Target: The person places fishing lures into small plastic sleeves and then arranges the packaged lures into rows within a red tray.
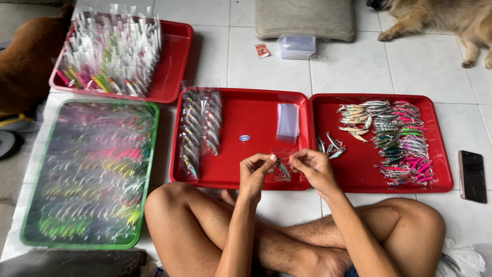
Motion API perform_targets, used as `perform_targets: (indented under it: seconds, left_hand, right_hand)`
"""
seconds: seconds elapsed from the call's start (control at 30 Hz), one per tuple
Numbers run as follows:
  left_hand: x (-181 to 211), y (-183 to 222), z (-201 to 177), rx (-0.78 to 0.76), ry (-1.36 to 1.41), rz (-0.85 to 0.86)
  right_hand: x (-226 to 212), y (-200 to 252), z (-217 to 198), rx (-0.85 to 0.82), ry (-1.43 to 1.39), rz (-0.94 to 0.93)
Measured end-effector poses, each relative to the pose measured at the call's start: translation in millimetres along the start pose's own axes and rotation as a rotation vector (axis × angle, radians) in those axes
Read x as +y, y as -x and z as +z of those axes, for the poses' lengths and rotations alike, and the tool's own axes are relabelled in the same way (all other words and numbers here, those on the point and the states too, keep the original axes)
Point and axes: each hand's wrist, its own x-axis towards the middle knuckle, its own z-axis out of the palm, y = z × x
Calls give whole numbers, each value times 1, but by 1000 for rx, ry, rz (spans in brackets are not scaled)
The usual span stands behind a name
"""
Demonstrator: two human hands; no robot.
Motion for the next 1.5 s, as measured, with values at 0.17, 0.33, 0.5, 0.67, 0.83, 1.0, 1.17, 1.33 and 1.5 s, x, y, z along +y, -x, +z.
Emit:
perform_targets:
  seconds: [0.17,0.33,0.5,0.67,0.83,1.0,1.17,1.33,1.5]
  left_hand:
    - [46,19,-12,47,-74,124]
    - [86,43,-44,114,-94,208]
    - [128,64,-79,224,-209,300]
    - [114,51,-113,360,7,361]
    - [108,46,-131,512,129,470]
    - [105,41,-143,617,230,470]
    - [101,37,-143,606,240,457]
    - [96,33,-143,585,242,442]
    - [93,30,-136,543,267,449]
  right_hand:
    - [-26,-5,25,-106,-8,25]
    - [-36,-9,67,-217,6,26]
    - [-68,0,129,-291,162,-80]
    - [-57,-7,157,-311,90,-33]
    - [-57,-16,171,-268,123,-15]
    - [1,-56,179,-182,188,20]
    - [52,-79,189,-155,203,71]
    - [65,-83,199,-138,218,95]
    - [72,-84,204,-120,235,68]
